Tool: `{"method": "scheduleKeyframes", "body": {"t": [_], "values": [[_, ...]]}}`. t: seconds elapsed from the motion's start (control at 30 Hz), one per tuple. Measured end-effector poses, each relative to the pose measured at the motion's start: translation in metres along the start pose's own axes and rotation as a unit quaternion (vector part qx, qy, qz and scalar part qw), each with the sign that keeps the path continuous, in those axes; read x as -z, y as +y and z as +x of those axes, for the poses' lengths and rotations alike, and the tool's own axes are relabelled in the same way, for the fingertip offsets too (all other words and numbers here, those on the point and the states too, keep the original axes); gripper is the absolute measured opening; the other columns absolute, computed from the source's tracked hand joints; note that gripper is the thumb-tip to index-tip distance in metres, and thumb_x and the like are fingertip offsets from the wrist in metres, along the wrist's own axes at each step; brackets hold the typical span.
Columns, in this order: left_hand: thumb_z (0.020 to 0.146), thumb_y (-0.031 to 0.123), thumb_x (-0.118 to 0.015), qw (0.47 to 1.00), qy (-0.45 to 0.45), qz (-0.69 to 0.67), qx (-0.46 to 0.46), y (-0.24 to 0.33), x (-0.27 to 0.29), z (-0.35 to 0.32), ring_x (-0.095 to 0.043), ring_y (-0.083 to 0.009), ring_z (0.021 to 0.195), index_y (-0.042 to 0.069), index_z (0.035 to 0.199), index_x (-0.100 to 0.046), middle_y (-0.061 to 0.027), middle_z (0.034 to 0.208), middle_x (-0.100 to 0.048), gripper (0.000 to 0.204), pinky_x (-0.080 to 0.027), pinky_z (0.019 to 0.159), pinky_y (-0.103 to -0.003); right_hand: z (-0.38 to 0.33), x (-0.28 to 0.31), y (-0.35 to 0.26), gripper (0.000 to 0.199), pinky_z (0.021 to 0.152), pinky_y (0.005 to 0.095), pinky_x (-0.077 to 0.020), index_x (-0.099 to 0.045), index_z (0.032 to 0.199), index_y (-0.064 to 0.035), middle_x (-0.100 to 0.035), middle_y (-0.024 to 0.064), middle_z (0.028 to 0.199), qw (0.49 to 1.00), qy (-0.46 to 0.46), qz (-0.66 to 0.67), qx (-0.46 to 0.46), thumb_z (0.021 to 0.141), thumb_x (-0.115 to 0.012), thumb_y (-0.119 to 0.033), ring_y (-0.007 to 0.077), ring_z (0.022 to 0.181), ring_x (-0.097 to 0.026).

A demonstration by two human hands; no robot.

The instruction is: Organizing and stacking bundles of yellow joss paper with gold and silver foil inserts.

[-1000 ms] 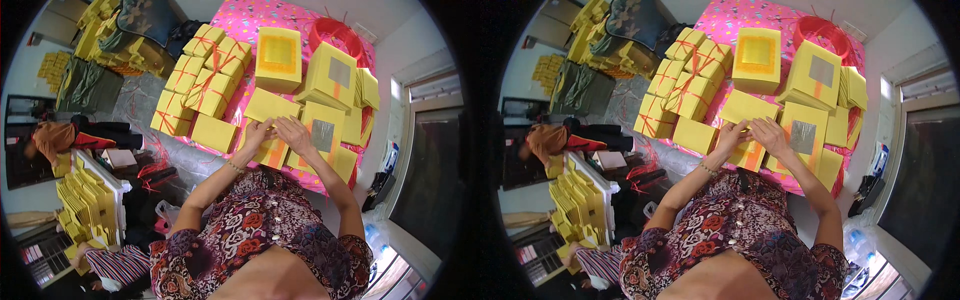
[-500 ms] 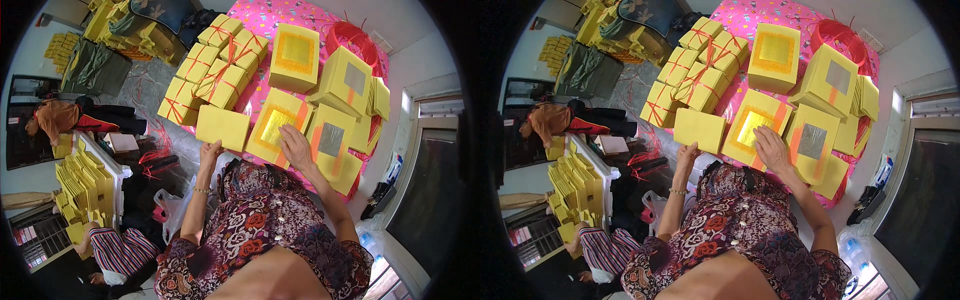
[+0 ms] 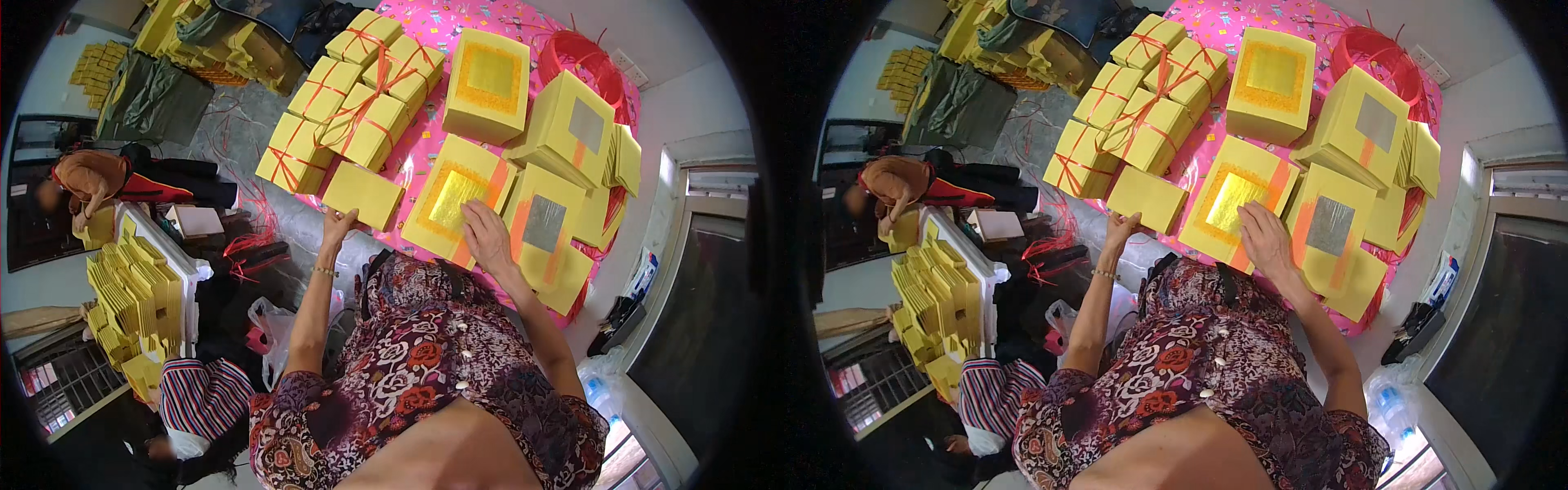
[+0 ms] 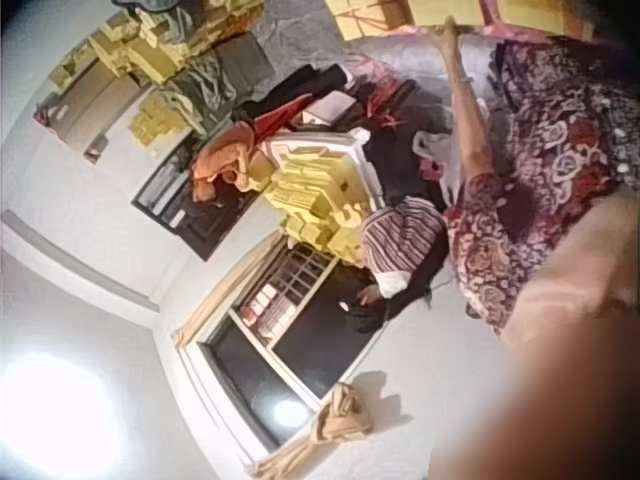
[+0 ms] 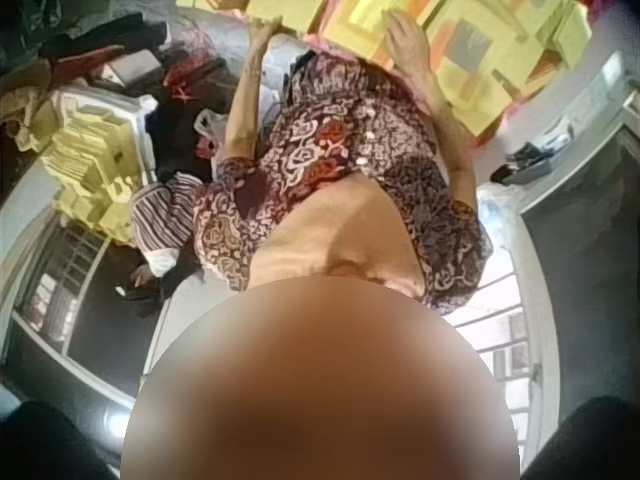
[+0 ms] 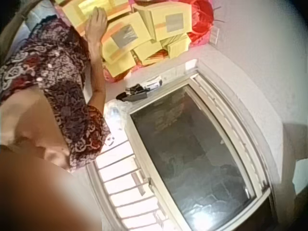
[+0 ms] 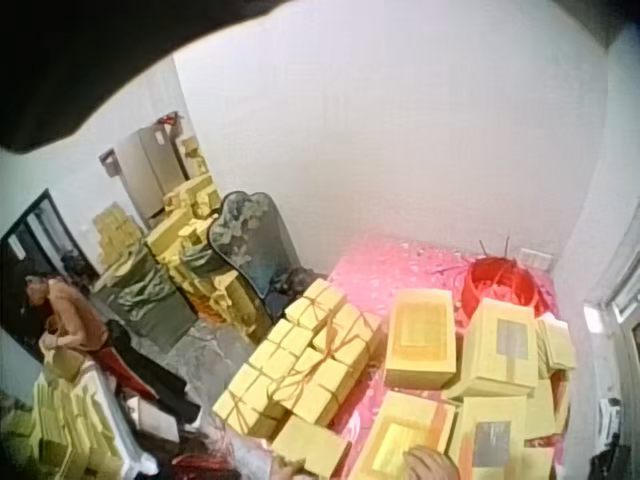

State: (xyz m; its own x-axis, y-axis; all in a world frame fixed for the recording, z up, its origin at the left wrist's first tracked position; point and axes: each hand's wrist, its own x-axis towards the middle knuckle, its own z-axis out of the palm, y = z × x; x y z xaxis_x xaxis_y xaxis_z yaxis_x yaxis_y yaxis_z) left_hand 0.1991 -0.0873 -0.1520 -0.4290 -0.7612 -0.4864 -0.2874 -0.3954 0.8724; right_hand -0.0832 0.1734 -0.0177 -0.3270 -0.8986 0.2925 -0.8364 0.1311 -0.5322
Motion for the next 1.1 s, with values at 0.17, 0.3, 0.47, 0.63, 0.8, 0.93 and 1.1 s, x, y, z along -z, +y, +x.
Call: {"method": "scheduleKeyframes", "body": {"t": [0.17, 0.3, 0.47, 0.63, 0.8, 0.93, 1.1], "values": [[0.090, 0.008, -0.071, 0.999, 0.014, -0.018, 0.040, 0.035, -0.027, -0.004, -0.071, -0.0193, 0.074, 0.000, 0.113, -0.062, -0.0106, 0.094, -0.071, 0.026, -0.061, 0.062, -0.032, -0.003, 0.003, 0.002, 0.039, 0.101, 0.0433, -0.0470, -0.059, 0.124, 0.0003, -0.058, 0.0157, 0.123, 1.000, -0.003, -0.009, -0.011, 0.086, -0.064, -0.005, 0.0334, 0.120, -0.056], [0.089, 0.007, -0.072, 0.998, 0.047, 0.010, 0.040, 0.027, -0.020, -0.001, -0.070, -0.0197, 0.073, 0.000, 0.112, -0.060, -0.0114, 0.094, -0.071, 0.027, -0.061, 0.061, -0.032, -0.001, 0.003, 0.000, 0.039, 0.101, 0.0431, -0.0466, -0.059, 0.124, 0.0001, -0.057, 0.0152, 0.123, 1.000, -0.007, -0.006, -0.001, 0.086, -0.064, -0.005, 0.0331, 0.121, -0.055], [0.087, -0.002, -0.069, 0.999, 0.050, -0.001, 0.010, 0.028, -0.021, 0.000, -0.071, -0.0204, 0.075, 0.001, 0.122, -0.048, -0.0112, 0.095, -0.070, 0.041, -0.060, 0.060, -0.031, -0.002, 0.002, 0.002, 0.038, 0.102, 0.0430, -0.0465, -0.060, 0.124, -0.0003, -0.057, 0.0145, 0.123, 1.000, -0.012, -0.013, -0.001, 0.087, -0.063, -0.006, 0.0328, 0.121, -0.055], [0.086, -0.001, -0.070, 0.999, 0.035, 0.002, 0.002, 0.018, -0.015, 0.001, -0.070, -0.0189, 0.073, 0.002, 0.123, -0.048, -0.0106, 0.096, -0.069, 0.043, -0.058, 0.059, -0.030, -0.002, 0.001, 0.003, 0.037, 0.101, 0.0427, -0.0468, -0.060, 0.123, -0.0003, -0.057, 0.0143, 0.123, 1.000, -0.009, -0.017, 0.001, 0.086, -0.064, -0.007, 0.0323, 0.121, -0.056], [0.085, -0.001, -0.072, 1.000, 0.027, 0.003, -0.008, 0.010, -0.014, 0.003, -0.069, -0.0171, 0.074, 0.002, 0.123, -0.048, -0.0099, 0.096, -0.069, 0.045, -0.056, 0.059, -0.028, -0.003, 0.001, 0.004, 0.038, 0.101, 0.0428, -0.0470, -0.060, 0.123, -0.0005, -0.057, 0.0144, 0.123, 1.000, -0.007, -0.016, 0.001, 0.086, -0.064, -0.006, 0.0322, 0.120, -0.056], [0.083, -0.002, -0.074, 0.999, 0.034, 0.006, -0.024, -0.001, -0.007, 0.008, -0.068, -0.0157, 0.079, 0.001, 0.121, -0.046, -0.0084, 0.094, -0.067, 0.047, -0.056, 0.063, -0.028, -0.002, 0.000, 0.004, 0.038, 0.102, 0.0431, -0.0465, -0.060, 0.123, -0.0007, -0.057, 0.0146, 0.123, 1.000, -0.012, -0.010, 0.002, 0.086, -0.064, -0.007, 0.0326, 0.121, -0.055], [0.083, -0.003, -0.074, 0.998, 0.057, 0.008, -0.037, 0.002, -0.020, 0.005, -0.068, -0.0177, 0.083, -0.001, 0.123, -0.043, -0.0113, 0.101, -0.066, 0.051, -0.057, 0.070, -0.029, -0.004, 0.000, 0.006, 0.038, 0.103, 0.0434, -0.0459, -0.059, 0.124, -0.0008, -0.057, 0.0147, 0.123, 1.000, -0.016, -0.011, -0.003, 0.087, -0.064, -0.007, 0.0329, 0.121, -0.055]]}}
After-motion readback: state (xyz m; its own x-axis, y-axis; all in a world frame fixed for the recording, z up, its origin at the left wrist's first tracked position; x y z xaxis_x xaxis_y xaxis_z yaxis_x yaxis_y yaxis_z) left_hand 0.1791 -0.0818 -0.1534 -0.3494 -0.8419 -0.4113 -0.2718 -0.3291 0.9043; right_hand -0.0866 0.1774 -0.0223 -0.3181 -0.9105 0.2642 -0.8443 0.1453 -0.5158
